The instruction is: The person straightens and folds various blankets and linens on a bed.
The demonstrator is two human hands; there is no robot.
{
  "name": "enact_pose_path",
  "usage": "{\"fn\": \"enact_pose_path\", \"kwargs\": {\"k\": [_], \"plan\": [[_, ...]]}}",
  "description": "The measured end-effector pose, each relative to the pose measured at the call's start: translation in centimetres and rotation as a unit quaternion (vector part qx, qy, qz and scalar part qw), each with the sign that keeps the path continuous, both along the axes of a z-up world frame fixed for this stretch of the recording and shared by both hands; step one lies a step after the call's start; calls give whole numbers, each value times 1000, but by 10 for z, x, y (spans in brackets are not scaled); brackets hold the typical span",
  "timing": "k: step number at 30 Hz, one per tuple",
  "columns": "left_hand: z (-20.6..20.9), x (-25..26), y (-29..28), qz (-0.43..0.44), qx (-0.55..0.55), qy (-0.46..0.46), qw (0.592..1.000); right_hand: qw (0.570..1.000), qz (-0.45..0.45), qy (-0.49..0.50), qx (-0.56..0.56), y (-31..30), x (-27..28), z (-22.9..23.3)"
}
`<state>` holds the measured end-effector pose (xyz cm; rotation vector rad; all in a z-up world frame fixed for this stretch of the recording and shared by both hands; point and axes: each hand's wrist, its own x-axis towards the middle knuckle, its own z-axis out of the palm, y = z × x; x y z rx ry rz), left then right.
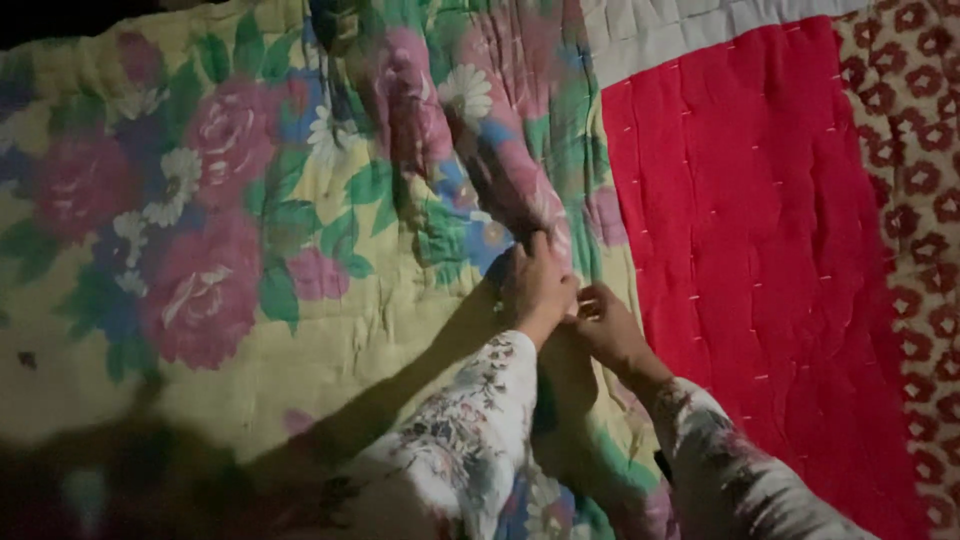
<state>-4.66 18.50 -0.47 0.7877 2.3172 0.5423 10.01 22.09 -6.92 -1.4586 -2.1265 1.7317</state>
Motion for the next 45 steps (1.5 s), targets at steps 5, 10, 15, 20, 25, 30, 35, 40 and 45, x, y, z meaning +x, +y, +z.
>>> {"fn": "enact_pose_path", "kwargs": {"k": [5,10,15,20,25,30,35,40,45], "plan": [[-37,-43,9,35,157,44,986,982,-29,-9,-187,19,-28,24],[-79,-97,56,173,260,80,946,958,-96,38,-267,62,-64,54],[-80,-144,88,92,-36,-44,994,956,-111,54,-265,94,-89,71],[-12,-104,93,24,7,36,999,930,-186,106,-298,123,-100,50],[1,-109,86,-70,5,57,996,951,-201,139,-190,140,-128,37],[-65,-137,71,-98,83,155,980,977,-62,65,195,155,-194,44],[-341,-192,18,-220,-36,207,953,963,48,-19,265,162,-242,49],[-178,-174,72,65,114,-14,991,948,110,-116,274,190,-232,19],[-28,-178,83,-41,239,10,970,979,-156,58,117,181,-190,18]]}}
